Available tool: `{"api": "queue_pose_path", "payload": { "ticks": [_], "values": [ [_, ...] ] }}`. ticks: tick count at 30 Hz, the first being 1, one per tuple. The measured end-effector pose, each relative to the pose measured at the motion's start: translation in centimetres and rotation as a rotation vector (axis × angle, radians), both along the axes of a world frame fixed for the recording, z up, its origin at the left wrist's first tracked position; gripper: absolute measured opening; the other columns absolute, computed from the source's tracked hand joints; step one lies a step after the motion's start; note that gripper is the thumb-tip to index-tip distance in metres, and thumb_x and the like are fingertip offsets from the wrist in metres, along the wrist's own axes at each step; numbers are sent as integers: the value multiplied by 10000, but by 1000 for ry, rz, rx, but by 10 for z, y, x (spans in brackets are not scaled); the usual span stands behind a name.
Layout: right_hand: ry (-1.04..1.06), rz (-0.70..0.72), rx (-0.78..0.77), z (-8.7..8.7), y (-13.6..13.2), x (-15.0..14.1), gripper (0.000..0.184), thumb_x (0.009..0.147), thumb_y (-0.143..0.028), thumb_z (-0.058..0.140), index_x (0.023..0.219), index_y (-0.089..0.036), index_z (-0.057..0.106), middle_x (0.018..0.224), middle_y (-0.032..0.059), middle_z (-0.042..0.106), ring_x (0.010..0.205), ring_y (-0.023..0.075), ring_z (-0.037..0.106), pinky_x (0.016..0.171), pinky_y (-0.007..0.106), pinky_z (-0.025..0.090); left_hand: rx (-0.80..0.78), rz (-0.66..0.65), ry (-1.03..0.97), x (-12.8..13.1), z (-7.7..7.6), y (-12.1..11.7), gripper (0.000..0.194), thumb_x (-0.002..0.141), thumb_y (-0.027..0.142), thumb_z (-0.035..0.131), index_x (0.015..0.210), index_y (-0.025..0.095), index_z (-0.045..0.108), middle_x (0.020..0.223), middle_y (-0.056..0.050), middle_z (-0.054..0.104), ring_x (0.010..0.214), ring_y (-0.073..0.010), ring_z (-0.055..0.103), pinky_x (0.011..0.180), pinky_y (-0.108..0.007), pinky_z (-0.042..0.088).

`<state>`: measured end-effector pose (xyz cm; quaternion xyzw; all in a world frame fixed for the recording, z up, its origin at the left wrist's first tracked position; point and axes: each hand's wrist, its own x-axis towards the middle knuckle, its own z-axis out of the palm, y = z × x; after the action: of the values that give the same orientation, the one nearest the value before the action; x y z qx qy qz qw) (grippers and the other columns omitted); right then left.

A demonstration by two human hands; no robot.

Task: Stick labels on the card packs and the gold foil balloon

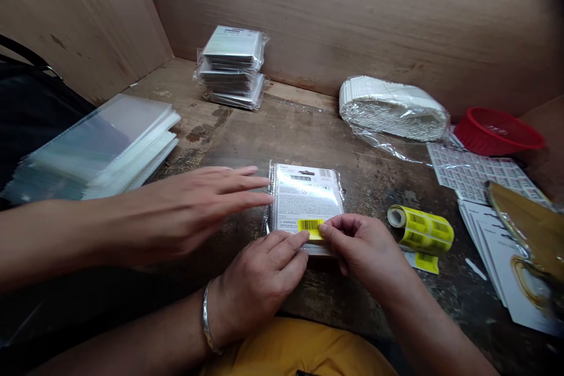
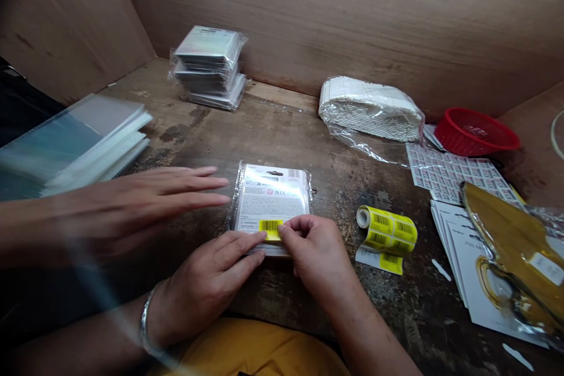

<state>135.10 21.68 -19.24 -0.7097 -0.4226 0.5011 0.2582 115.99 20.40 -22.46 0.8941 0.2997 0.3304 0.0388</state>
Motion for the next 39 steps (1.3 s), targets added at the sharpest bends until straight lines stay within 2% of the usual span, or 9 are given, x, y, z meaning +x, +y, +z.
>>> {"api": "queue_pose_path", "payload": {
  "ticks": [2,4,5,9,18,23,35,37,39],
  "values": [
    [21,-4,-1,0,0,1,242,713,-374,666,660,-148,598,446,-52,498,320,67,398,329,189,277,25,-34,29,-11,11,22,243,904,64,463,1052,125,645,1131,-114,679,1032,-227,643,917,-406,557],
    [61,-7,-4,0,0,4,270,722,-400,668,665,-146,596,446,-54,495,319,60,389,334,185,268,-82,-319,291,-25,25,51,298,898,194,540,1190,205,595,1262,-77,618,1136,-233,597,944,-371,543],
    [85,-13,-8,0,0,5,288,727,-418,669,671,-145,596,448,-56,494,319,55,385,336,182,260,-108,-398,391,-32,31,65,363,888,233,562,1252,221,556,1301,-73,590,1189,-259,560,978,-403,518],
    [173,-56,-18,1,-1,12,350,711,-479,699,680,-145,598,440,-63,485,309,44,374,337,172,230,-130,-393,505,-42,41,93,467,913,269,519,1371,222,442,1339,-83,544,1257,-281,485,1064,-470,416],
    [162,-215,120,7,9,40,441,574,-516,816,722,-141,638,469,-38,543,318,62,428,326,175,284,-148,-443,518,-41,33,90,514,909,278,513,1407,262,386,1353,-78,529,1279,-269,460,1112,-457,354],
    [183,-180,90,2,12,36,423,597,-520,801,715,-148,640,461,-35,549,326,64,429,347,181,311,-167,-433,519,-43,39,91,578,851,216,549,1404,253,384,1387,-84,502,1294,-280,454,1079,-459,390],
    [137,-80,86,1,22,32,348,663,-476,752,687,-152,628,408,-50,507,336,66,403,365,183,282,-119,-405,544,-54,37,89,522,870,210,433,1392,215,411,1436,-67,474,1331,-275,428,1029,-489,445],
    [122,-54,80,-1,22,31,330,693,-470,727,682,-157,623,398,-56,493,337,68,397,367,186,286,-98,-309,437,-50,31,74,467,899,169,356,1354,200,457,1417,-55,499,1318,-245,451,1014,-438,473],
    [109,-19,71,-1,23,28,320,702,-462,714,666,-161,614,404,-59,489,338,70,399,363,190,292,-57,-71,254,-34,19,48,470,911,86,255,1291,174,517,1359,-69,558,1252,-194,525,975,-356,507]
  ]
}}
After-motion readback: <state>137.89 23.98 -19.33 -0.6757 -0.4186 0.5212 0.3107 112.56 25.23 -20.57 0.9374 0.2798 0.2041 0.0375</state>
